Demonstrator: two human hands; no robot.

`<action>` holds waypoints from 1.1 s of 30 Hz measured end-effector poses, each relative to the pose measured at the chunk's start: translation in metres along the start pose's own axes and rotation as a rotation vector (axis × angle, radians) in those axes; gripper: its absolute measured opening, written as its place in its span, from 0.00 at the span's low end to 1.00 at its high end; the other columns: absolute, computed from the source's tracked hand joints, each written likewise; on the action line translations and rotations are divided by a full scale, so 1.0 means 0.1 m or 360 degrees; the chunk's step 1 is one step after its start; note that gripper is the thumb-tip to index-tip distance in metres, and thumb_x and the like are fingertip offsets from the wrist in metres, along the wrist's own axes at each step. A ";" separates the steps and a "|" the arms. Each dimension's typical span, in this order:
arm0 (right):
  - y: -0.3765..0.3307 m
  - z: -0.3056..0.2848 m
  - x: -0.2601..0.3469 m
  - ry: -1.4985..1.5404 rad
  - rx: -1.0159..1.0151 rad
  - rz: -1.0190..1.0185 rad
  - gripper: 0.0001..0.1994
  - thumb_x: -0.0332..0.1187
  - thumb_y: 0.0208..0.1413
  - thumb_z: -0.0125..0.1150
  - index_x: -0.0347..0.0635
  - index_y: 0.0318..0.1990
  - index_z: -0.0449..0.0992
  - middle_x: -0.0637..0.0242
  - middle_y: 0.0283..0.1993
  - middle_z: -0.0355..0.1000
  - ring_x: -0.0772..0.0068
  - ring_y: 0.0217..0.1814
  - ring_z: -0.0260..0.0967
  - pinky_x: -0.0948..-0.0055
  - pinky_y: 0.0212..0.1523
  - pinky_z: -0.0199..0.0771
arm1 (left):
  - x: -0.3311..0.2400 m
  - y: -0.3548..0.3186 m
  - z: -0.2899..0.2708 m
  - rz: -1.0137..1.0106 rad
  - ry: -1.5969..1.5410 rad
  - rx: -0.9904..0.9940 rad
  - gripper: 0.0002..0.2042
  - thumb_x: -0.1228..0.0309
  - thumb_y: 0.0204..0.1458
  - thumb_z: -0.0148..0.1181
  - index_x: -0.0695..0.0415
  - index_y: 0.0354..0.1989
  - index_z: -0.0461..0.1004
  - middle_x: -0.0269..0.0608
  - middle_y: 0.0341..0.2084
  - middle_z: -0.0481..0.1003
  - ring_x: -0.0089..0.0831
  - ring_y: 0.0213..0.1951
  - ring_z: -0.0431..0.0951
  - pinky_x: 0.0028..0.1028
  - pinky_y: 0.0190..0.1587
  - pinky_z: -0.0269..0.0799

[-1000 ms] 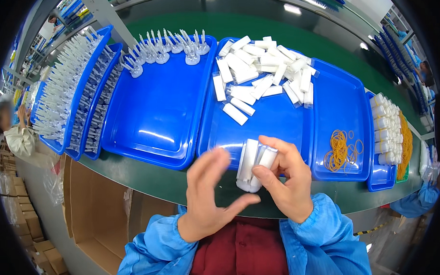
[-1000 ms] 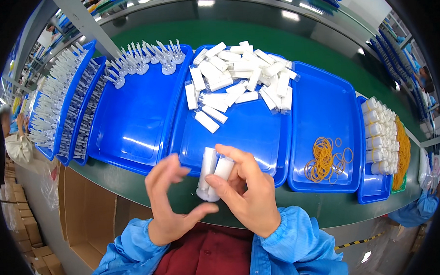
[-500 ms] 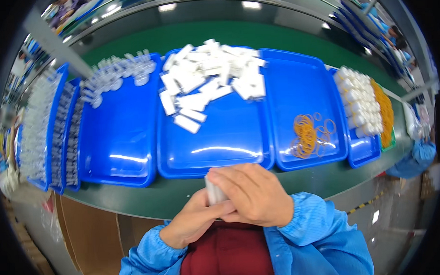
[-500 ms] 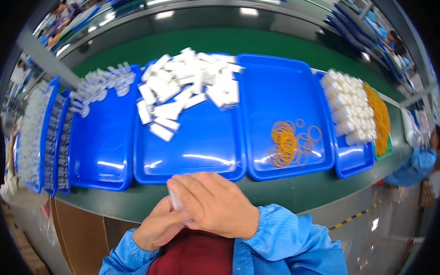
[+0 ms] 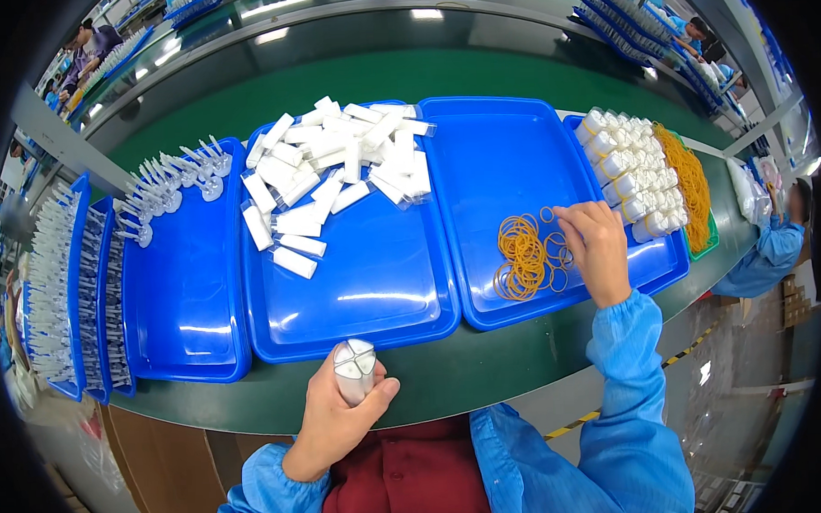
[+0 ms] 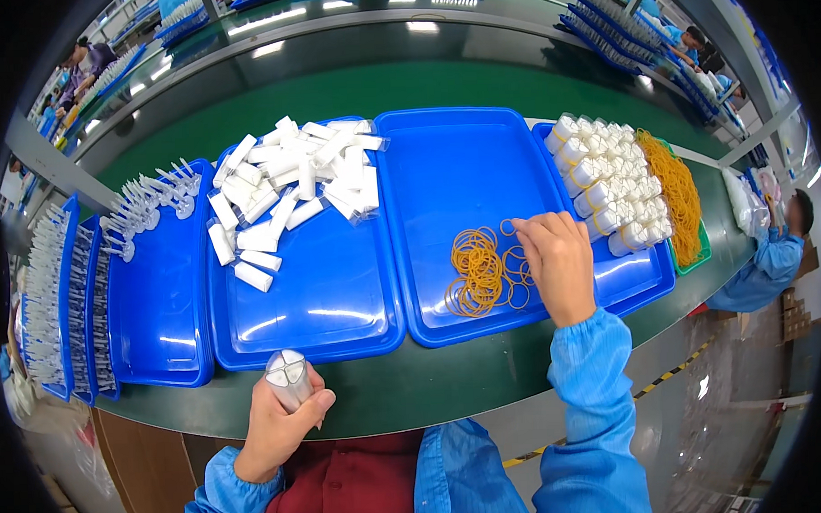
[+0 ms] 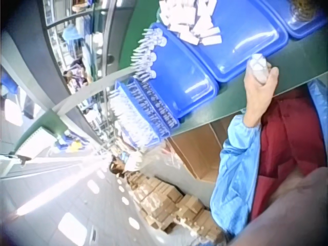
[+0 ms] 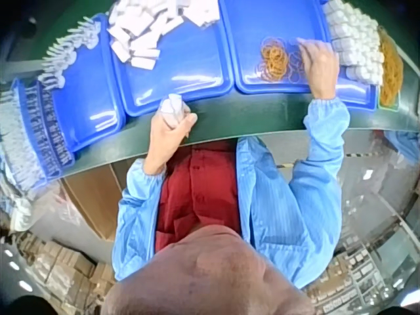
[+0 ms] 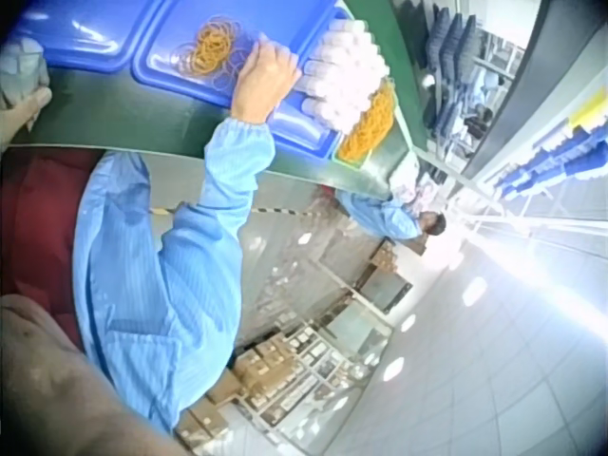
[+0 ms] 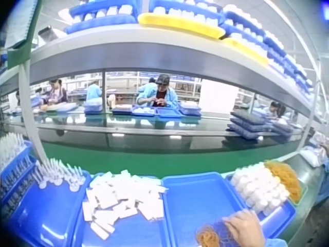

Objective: Group and secure plastic components using rubber bands on a production line.

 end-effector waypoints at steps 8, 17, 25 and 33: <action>0.17 0.29 0.02 -0.0409 0.0209 -0.0130 0.02 0.27 0.51 0.66 0.41 0.31 0.78 0.66 0.30 0.72 0.62 0.37 0.71 0.62 0.39 0.68 | -0.20 0.06 0.02 0.0033 0.0048 -0.0174 0.10 0.76 0.50 0.73 0.60 0.33 0.75 0.29 0.23 0.76 0.14 0.28 0.74 0.19 0.31 0.71; 0.10 -0.13 1.82 0.1495 0.0423 -0.0156 0.05 0.22 0.49 0.66 0.39 0.34 0.76 0.61 0.34 0.74 0.59 0.37 0.71 0.65 0.41 0.68 | -0.30 0.11 0.04 0.0578 -0.0488 -0.0243 0.11 0.84 0.51 0.70 0.62 0.34 0.70 0.53 0.46 0.80 0.29 0.44 0.82 0.28 0.48 0.79; 0.00 0.10 2.00 0.3599 0.0374 0.0617 0.18 0.25 0.52 0.62 0.36 0.51 0.70 0.43 0.50 0.74 0.51 0.52 0.73 0.59 0.57 0.68 | -0.36 0.06 -0.14 0.0454 -0.0736 -0.0213 0.09 0.80 0.54 0.68 0.62 0.34 0.71 0.43 0.30 0.81 0.28 0.36 0.83 0.27 0.43 0.79; 0.25 -0.12 2.43 0.1360 0.0653 -0.0990 0.36 0.46 0.42 0.78 0.43 0.60 0.73 0.60 0.62 0.74 0.65 0.62 0.73 0.54 0.69 0.57 | -0.30 0.10 -0.07 0.0405 0.0085 0.0219 0.09 0.72 0.51 0.71 0.57 0.35 0.75 0.34 0.29 0.78 0.23 0.32 0.80 0.28 0.33 0.74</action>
Point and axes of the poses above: each hand's wrist, its own y-axis towards the middle knuckle, its own z-axis out of the palm, x = y × z, the point moved 6 cm from there along y, towards the middle knuckle
